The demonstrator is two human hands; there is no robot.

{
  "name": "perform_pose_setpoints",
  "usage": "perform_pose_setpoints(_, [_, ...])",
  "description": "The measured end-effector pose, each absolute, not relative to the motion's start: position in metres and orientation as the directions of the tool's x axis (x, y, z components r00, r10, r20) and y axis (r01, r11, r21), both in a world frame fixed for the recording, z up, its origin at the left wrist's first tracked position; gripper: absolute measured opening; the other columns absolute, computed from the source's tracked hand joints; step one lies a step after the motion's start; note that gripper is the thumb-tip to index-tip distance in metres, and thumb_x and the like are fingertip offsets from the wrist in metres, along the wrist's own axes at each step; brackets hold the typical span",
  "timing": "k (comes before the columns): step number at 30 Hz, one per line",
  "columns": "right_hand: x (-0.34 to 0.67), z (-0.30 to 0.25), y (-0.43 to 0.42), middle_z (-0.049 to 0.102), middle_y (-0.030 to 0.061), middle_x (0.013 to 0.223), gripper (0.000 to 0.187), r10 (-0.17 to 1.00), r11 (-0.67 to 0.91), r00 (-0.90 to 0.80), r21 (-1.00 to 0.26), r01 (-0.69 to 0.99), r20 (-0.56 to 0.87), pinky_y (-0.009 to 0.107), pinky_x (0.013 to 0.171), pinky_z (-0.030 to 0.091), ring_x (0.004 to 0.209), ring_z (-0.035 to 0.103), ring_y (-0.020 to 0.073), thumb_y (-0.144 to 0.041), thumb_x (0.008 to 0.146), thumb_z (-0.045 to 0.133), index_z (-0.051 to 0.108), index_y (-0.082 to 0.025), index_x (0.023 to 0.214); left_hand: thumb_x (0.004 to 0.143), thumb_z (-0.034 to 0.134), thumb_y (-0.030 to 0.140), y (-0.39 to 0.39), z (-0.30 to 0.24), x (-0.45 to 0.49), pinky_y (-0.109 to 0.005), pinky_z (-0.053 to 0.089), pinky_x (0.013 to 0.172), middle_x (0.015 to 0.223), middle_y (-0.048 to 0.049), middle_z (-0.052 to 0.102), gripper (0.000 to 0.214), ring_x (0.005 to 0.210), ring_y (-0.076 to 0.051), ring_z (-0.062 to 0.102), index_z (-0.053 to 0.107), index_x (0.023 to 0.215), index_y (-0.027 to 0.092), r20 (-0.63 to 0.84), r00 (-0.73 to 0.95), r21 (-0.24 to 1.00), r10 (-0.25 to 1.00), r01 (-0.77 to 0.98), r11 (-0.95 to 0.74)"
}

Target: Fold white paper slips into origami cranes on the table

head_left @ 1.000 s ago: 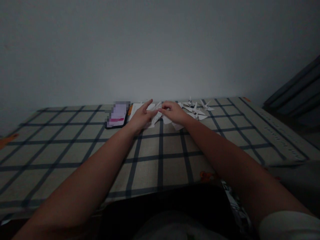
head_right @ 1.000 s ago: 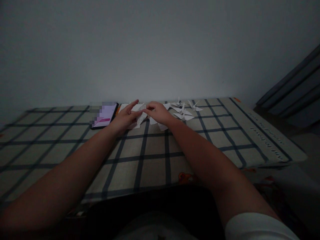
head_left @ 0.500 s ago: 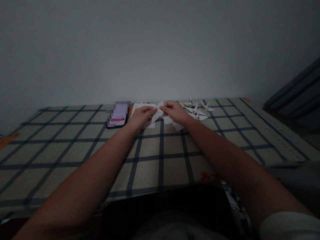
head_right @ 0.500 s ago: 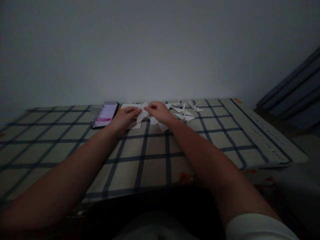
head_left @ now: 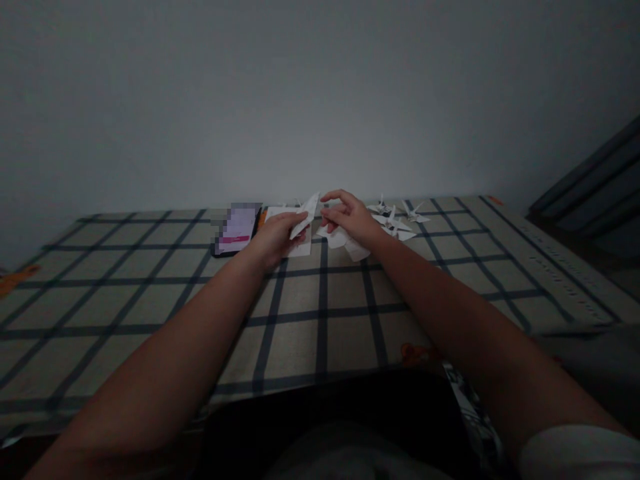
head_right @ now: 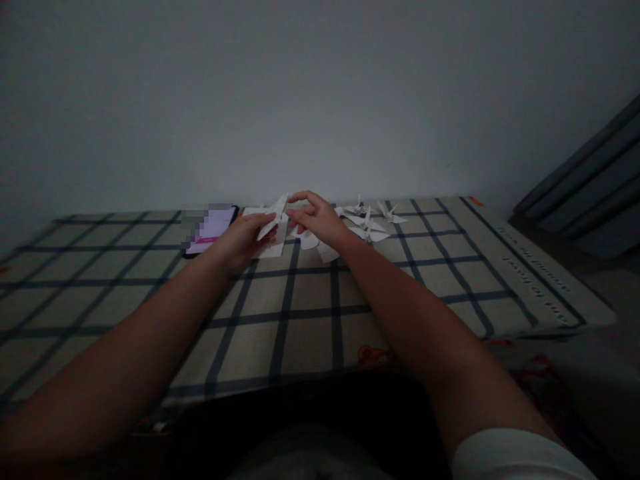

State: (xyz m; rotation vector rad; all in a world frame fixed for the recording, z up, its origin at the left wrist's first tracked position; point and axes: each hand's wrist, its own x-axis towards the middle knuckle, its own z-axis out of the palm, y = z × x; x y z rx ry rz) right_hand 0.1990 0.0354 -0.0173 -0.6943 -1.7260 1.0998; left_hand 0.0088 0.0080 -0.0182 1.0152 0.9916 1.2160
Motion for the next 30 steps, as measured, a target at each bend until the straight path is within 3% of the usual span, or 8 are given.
perform_pose_setpoints(4, [0.198, -0.022, 0.035, 0.067, -0.0008, 0.077, 0.034, 0.764, 0.385, -0.561, -0.923, 0.001, 0.318, 0.023, 0.061, 0.051, 0.063, 0.061, 0.0107, -0.029, 0.082, 0.072, 0.061, -0.019, 0.112, 0.071, 0.076, 0.020, 0.009, -0.018, 0.009, -0.019, 0.045, 0.055, 0.079, -0.0031, 0.066, 0.013, 0.065, -0.010, 0.058, 0.072, 0.082, 0.015, -0.134, 0.171, 0.963, 0.976, -0.208, 0.169])
perform_pose_setpoints(7, [0.197, -0.025, 0.036, 0.068, 0.0018, 0.080, 0.023, 0.751, 0.363, -0.595, -0.932, 0.012, 0.285, 0.024, 0.064, 0.052, 0.067, 0.062, 0.0109, -0.027, 0.082, 0.072, 0.066, -0.016, 0.101, 0.073, 0.073, 0.018, 0.008, -0.017, 0.010, -0.020, 0.043, 0.053, 0.075, -0.0032, 0.065, 0.007, 0.060, -0.009, 0.055, 0.072, 0.079, 0.014, -0.187, 0.173, 0.956, 0.967, -0.193, 0.220])
perform_pose_setpoints(11, [0.196, -0.025, 0.038, 0.069, 0.0030, 0.084, 0.025, 0.743, 0.344, -0.612, -0.939, 0.002, 0.270, 0.025, 0.069, 0.052, 0.074, 0.064, 0.0119, -0.022, 0.077, 0.075, 0.068, -0.015, 0.100, 0.071, 0.077, 0.019, 0.008, -0.018, 0.010, -0.019, 0.037, 0.048, 0.067, -0.0014, 0.060, 0.012, 0.053, -0.007, 0.048, 0.072, 0.079, 0.012, -0.177, 0.191, 0.959, 0.966, -0.188, 0.213])
perform_pose_setpoints(18, [0.198, -0.030, 0.044, 0.070, 0.0040, 0.090, 0.018, 0.750, 0.372, -0.594, -0.928, 0.018, 0.289, 0.025, 0.072, 0.052, 0.075, 0.062, 0.0114, -0.031, 0.082, 0.073, 0.069, -0.016, 0.091, 0.075, 0.077, 0.019, 0.006, -0.019, 0.010, -0.019, 0.044, 0.058, 0.072, -0.0023, 0.063, 0.008, 0.061, -0.008, 0.054, 0.072, 0.076, 0.013, -0.120, 0.193, 0.974, 0.974, -0.168, 0.153])
perform_pose_setpoints(30, [0.197, -0.024, 0.046, 0.065, 0.0009, 0.083, 0.008, 0.797, 0.387, -0.508, -0.922, 0.011, 0.328, 0.024, 0.068, 0.052, 0.069, 0.058, 0.0104, -0.025, 0.084, 0.067, 0.063, -0.017, 0.085, 0.080, 0.076, 0.019, 0.005, -0.018, 0.010, -0.017, 0.049, 0.064, 0.077, -0.0053, 0.069, 0.010, 0.065, -0.008, 0.060, 0.071, 0.078, 0.011, -0.091, 0.164, 0.969, 0.982, -0.212, 0.126])
